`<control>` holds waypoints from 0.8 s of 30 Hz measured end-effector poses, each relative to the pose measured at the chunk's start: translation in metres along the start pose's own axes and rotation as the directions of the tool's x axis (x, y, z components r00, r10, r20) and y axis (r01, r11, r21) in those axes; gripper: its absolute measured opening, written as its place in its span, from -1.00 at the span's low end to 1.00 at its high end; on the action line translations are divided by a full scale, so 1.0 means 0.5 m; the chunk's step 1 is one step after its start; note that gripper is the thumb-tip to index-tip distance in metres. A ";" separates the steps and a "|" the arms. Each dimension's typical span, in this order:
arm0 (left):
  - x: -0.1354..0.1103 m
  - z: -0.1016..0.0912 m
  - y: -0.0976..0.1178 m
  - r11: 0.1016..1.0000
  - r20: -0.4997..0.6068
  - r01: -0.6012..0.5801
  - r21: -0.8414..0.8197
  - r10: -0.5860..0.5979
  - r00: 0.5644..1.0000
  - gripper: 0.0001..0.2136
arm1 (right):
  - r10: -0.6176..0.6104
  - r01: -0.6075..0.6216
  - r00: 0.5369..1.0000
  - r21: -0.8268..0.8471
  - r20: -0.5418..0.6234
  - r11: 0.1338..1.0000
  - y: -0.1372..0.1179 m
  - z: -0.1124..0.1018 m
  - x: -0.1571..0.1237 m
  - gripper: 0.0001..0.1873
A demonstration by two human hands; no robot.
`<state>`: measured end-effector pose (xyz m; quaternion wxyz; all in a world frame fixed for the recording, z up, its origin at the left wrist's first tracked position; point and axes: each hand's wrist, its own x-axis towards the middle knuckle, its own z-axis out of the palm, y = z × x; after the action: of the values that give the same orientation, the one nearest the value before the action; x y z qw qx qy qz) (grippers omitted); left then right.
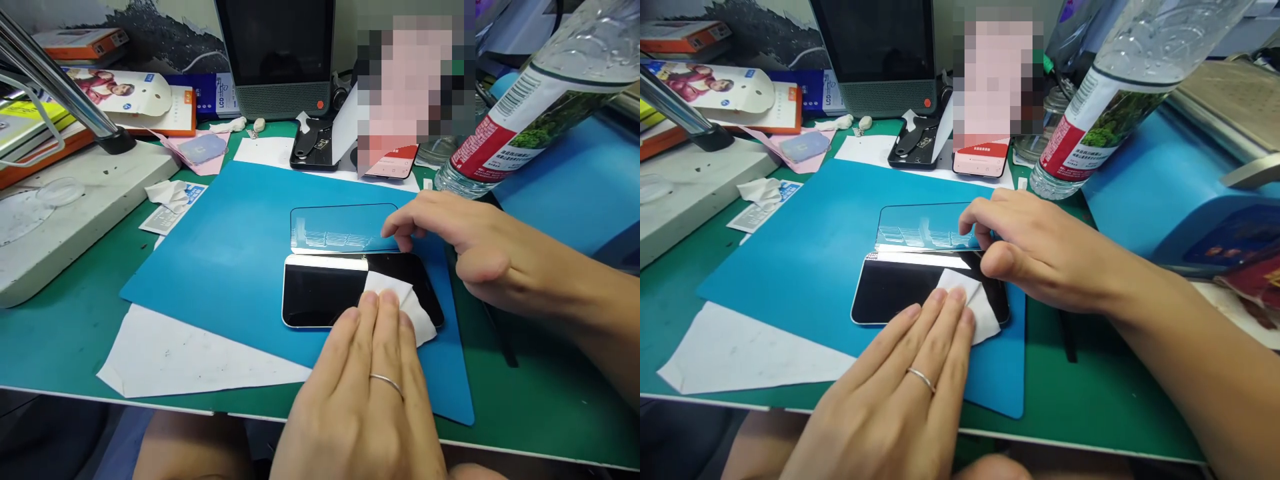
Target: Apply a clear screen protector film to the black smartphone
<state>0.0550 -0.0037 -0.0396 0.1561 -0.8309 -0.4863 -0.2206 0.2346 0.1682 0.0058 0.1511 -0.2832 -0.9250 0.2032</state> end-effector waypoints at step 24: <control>-0.062 -0.026 -0.193 0.996 0.216 -0.039 -0.081 0.056 0.975 -0.39 | 0.076 -0.077 0.996 -0.021 -0.045 0.997 0.017 0.020 -0.023 -0.47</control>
<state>-0.0459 0.0136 -0.0400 0.0754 -0.8668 -0.4718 -0.1429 0.2437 0.1649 -0.0087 0.1603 -0.3246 -0.9122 0.1918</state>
